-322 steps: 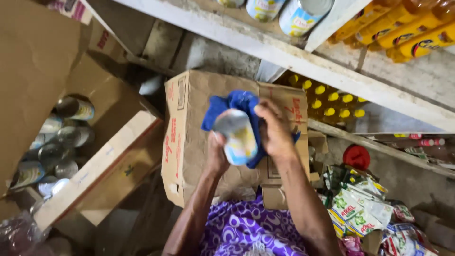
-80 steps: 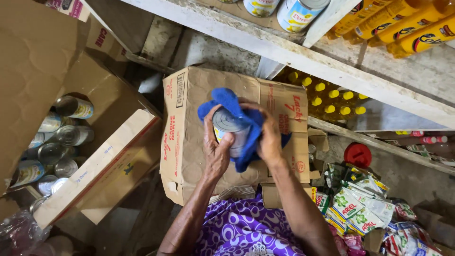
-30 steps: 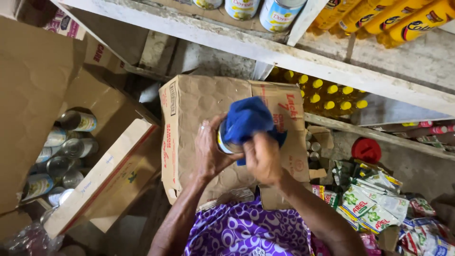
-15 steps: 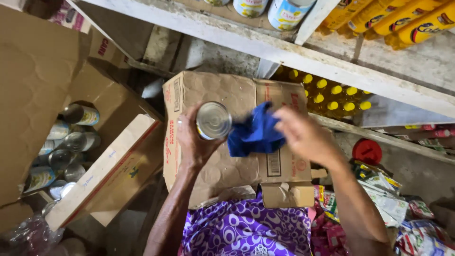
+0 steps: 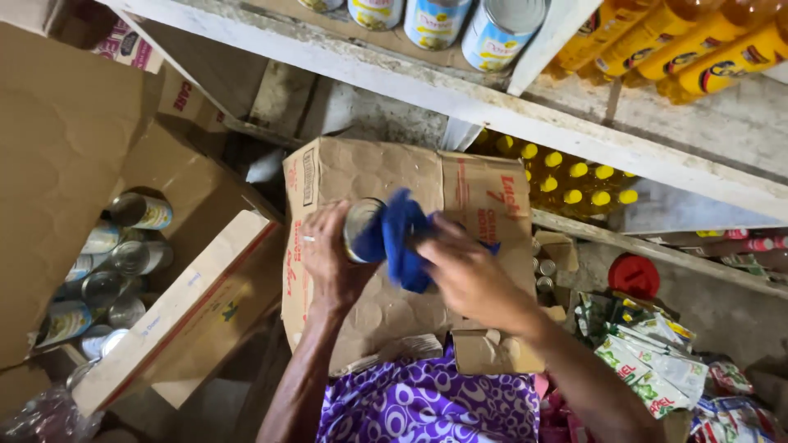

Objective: Wiping canned goods with a cloth and placing them on a shelf in a grocery store.

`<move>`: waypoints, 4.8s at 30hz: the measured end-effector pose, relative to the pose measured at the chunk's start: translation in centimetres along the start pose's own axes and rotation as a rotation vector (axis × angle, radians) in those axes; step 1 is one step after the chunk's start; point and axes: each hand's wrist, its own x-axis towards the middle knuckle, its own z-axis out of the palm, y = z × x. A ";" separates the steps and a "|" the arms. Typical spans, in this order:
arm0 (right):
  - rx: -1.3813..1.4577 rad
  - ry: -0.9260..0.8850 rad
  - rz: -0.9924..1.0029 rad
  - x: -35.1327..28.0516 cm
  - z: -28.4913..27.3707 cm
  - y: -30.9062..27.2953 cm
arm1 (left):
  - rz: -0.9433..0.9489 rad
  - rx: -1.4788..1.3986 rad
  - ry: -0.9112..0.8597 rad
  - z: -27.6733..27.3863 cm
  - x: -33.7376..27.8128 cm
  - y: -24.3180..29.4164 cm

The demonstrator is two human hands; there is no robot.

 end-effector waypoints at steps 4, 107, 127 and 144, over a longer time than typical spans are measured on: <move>0.611 -0.190 0.424 -3.3 -3.8 3.6 | -0.088 -0.174 0.310 1.0 -0.2 -1.1; 1.038 -0.028 0.951 5.6 -0.6 0.0 | -1.358 -1.679 0.286 8.6 -1.6 4.6; 0.279 0.199 0.135 -1.0 2.5 0.0 | -1.239 -1.681 0.173 6.7 -1.9 -0.2; -0.282 0.102 -0.166 -1.1 0.3 3.0 | -1.140 -1.643 0.233 4.5 -0.4 1.9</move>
